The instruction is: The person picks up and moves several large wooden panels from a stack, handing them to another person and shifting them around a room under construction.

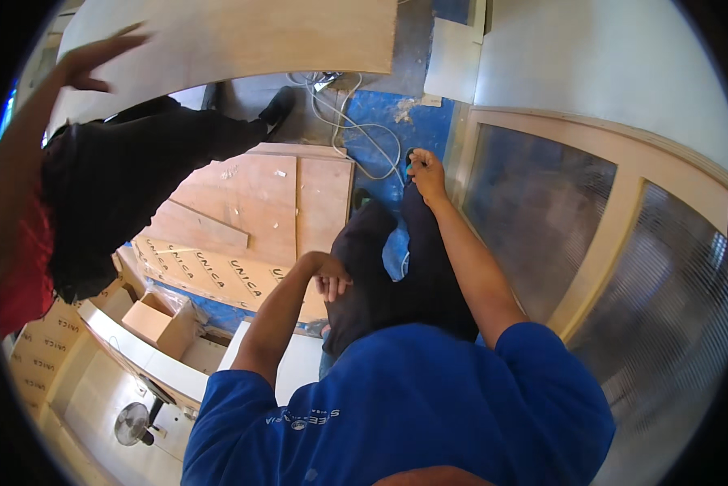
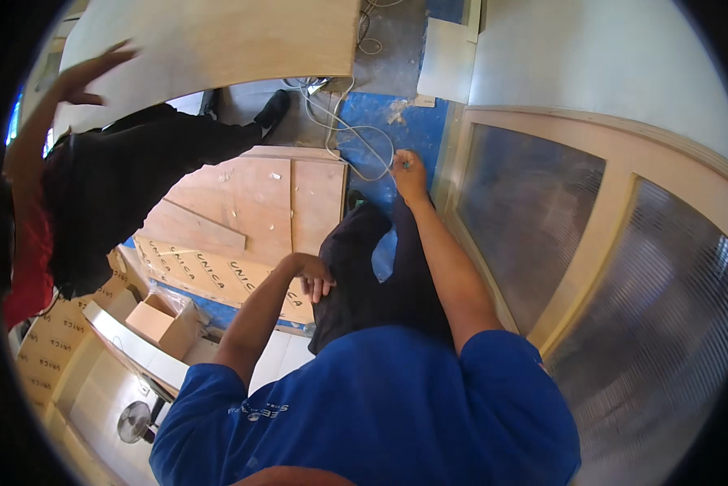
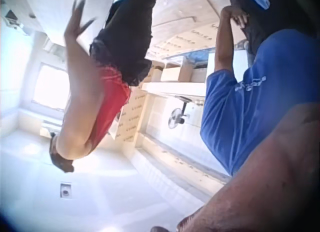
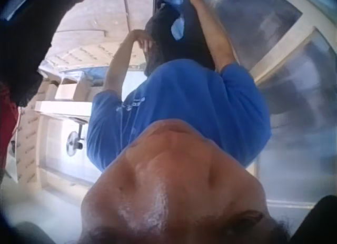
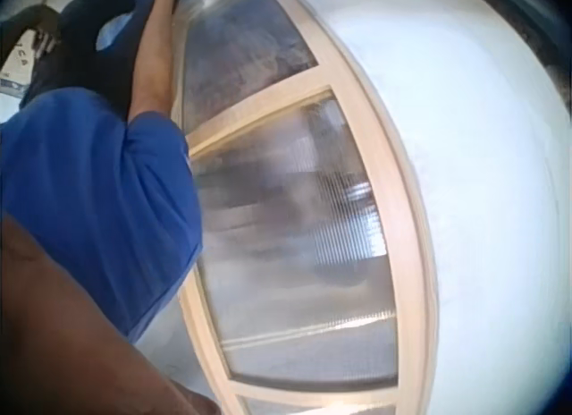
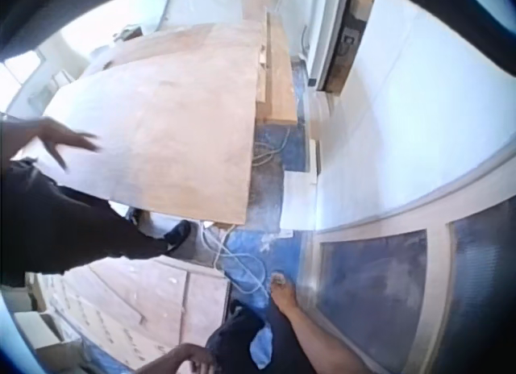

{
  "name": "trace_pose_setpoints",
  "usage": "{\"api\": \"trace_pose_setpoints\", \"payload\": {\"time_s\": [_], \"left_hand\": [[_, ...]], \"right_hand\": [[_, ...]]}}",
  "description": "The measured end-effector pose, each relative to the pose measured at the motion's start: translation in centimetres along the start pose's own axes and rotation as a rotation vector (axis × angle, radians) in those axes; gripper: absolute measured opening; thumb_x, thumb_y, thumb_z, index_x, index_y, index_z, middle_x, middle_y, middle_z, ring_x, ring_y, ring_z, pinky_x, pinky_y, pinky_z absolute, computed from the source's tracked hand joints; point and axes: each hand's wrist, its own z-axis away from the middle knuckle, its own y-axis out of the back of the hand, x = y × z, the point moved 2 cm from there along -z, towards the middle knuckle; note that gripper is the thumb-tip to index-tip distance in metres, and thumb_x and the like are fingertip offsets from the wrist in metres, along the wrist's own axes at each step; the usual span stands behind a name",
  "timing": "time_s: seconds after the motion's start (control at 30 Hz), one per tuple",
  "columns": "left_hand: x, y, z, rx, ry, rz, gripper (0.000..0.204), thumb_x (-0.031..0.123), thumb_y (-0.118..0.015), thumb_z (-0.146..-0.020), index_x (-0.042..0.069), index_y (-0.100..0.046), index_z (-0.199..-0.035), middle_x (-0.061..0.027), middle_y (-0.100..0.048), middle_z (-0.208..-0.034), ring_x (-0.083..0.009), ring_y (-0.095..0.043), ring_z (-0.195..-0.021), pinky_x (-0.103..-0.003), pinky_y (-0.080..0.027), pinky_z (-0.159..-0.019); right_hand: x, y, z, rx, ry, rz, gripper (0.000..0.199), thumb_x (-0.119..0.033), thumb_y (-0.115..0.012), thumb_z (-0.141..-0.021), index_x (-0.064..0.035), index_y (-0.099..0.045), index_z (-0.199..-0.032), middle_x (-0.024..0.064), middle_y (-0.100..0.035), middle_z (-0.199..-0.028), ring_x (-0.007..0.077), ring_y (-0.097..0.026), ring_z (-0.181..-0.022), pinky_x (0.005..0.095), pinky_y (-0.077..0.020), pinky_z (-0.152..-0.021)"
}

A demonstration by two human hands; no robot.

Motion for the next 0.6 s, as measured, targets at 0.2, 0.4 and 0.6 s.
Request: {"api": "trace_pose_setpoints", "payload": {"time_s": [0.2,0.4,0.6], "left_hand": [[2.9,18.7,-4.0,0.736,-0.599,0.222,0.019,0.016,-0.054,-0.089,-0.001,-0.062,-0.092,-0.0153,-0.067,-0.076,-0.0234,-0.066,-0.056,-0.031,-0.052,-0.047],[10.8,34.4,-3.6,1.284,-0.614,0.067,0.031,0.029,-0.058,-0.085,0.0,-0.064,-0.091,-0.0154,-0.066,-0.079,-0.0221,-0.063,-0.06,-0.036,-0.051,-0.054],[14.7,46.0,-4.7,1.522,-0.496,-0.358,0.052,0.034,-0.066,-0.074,-0.004,-0.065,-0.11,-0.0295,-0.062,-0.11,-0.0406,-0.06,-0.107,-0.043,-0.047,-0.094]], "right_hand": [[11.0,-1.5,-5.2,-0.067,-0.028,0.141,0.022,-0.013,-0.056,-0.09,-0.0018,-0.062,-0.108,0.007,-0.064,-0.087,0.0131,-0.061,-0.068,0.0273,-0.0485,-0.063],[13.4,-4.8,-11.5,-0.227,0.214,0.487,0.025,-0.019,-0.059,-0.085,-0.0031,-0.064,-0.103,0.0175,-0.067,-0.094,0.0317,-0.065,-0.085,0.0393,-0.0505,-0.076],[7.9,-6.7,-17.0,-0.389,0.303,0.575,0.028,-0.024,-0.059,-0.084,-0.0028,-0.063,-0.103,0.0202,-0.066,-0.1,0.0376,-0.063,-0.093,0.0441,-0.0496,-0.081]]}}
